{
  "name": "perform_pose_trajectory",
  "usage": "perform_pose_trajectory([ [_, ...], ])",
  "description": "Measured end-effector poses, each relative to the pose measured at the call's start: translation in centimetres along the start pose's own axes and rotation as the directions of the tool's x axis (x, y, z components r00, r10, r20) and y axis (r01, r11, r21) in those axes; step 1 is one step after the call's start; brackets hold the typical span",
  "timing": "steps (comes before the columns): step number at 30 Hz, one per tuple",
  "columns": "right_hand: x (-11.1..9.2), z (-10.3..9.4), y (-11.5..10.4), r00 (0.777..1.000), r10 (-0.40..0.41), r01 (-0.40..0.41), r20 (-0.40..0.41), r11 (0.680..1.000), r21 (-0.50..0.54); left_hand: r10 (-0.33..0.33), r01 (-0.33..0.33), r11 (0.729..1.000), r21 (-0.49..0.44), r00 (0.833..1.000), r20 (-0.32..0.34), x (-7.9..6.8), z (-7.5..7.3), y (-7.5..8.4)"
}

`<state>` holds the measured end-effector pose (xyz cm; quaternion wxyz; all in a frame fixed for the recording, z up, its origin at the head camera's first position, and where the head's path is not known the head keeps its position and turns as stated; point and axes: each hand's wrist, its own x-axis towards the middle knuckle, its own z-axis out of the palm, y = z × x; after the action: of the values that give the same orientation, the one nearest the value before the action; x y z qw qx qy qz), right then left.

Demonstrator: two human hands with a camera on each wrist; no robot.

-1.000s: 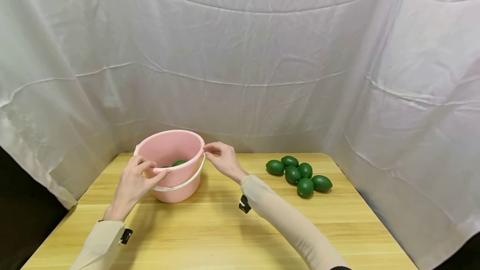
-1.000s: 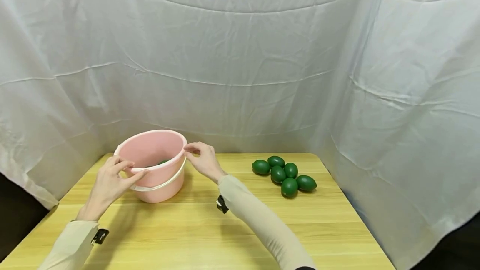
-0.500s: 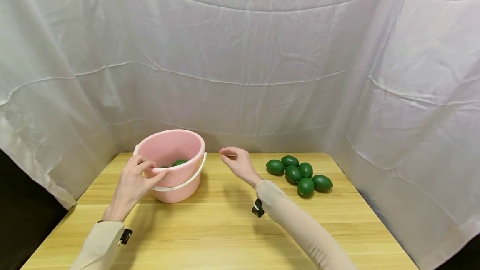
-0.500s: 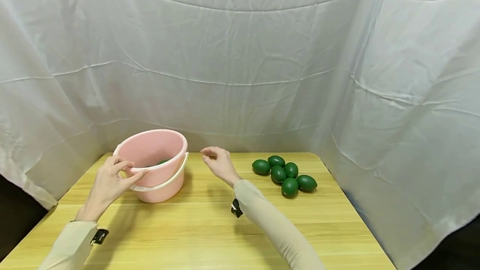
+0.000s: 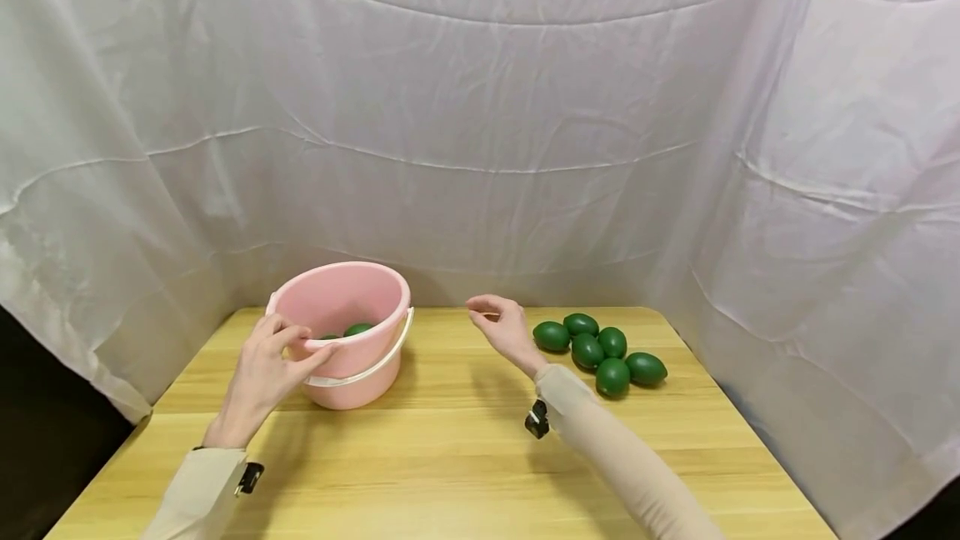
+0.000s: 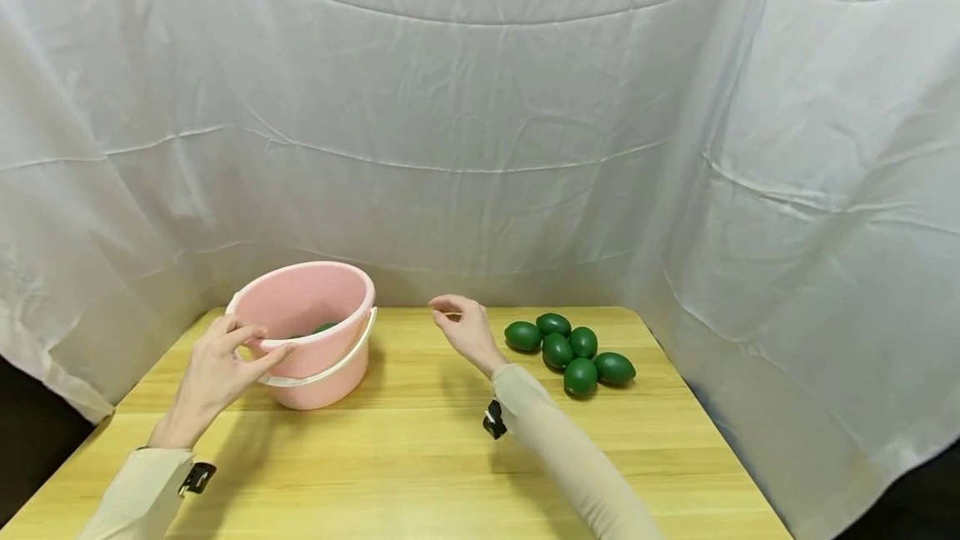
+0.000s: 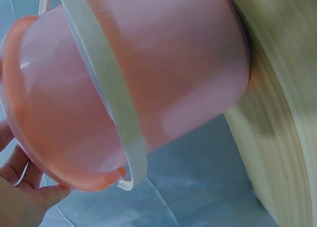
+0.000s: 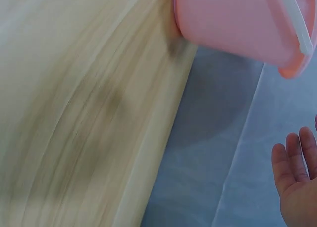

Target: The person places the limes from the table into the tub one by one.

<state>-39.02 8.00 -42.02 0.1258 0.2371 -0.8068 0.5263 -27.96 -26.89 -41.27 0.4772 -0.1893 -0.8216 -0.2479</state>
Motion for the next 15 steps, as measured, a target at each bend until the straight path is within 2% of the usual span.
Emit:
perform_pose_trajectory([
  [15,-0.5,-4.4,1.7,0.996,0.034,-0.035,-0.081,0.999,-0.007,-0.032,0.031,0.999,0.014,0.999,0.033,0.0,-0.1,0.1],
])
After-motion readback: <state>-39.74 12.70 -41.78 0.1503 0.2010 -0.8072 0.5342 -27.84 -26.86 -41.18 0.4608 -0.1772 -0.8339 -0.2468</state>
